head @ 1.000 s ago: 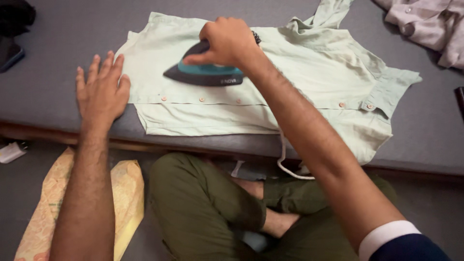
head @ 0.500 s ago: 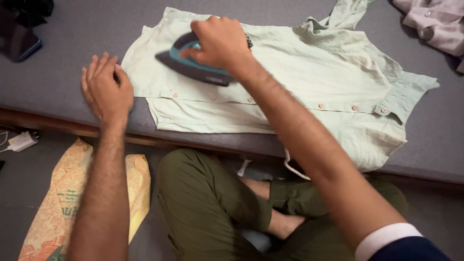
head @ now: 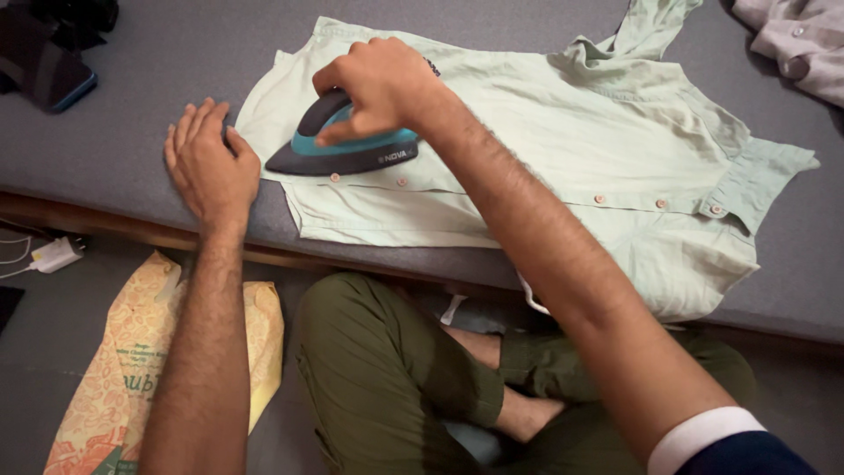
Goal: The person irons a light green shirt laid out on a gray ironing board. They use a blue and black electric iron to smooth the fabric, moving it across the shirt's body and sleeves while adjusting the garment with their hands.
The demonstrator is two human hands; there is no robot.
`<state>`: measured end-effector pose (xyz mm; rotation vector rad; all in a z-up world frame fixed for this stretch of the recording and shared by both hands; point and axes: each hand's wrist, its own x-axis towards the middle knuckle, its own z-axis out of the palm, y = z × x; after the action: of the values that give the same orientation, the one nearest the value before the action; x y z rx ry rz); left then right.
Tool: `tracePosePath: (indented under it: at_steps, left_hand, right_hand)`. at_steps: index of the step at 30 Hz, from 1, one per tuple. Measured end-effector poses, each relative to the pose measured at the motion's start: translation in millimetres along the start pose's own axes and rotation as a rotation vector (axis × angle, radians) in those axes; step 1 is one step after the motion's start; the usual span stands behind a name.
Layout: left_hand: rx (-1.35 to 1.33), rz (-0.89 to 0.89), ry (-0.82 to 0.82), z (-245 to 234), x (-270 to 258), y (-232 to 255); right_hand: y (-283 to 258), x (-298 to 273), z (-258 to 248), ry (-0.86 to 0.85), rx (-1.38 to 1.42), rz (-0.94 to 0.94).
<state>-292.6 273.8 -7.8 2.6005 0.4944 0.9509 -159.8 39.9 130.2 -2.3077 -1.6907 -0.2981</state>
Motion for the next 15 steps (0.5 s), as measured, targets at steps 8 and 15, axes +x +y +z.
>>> tracePosePath:
  at_steps: [8,15]
  left_hand:
    - [-0.014,-0.013,-0.001,-4,-1,4]
    - [-0.021,-0.001,0.027,-2,-1,3]
  right_hand:
    - [0,21,36,0.234,-0.073,0.284]
    - [9,43,62,0.404,-0.137,0.469]
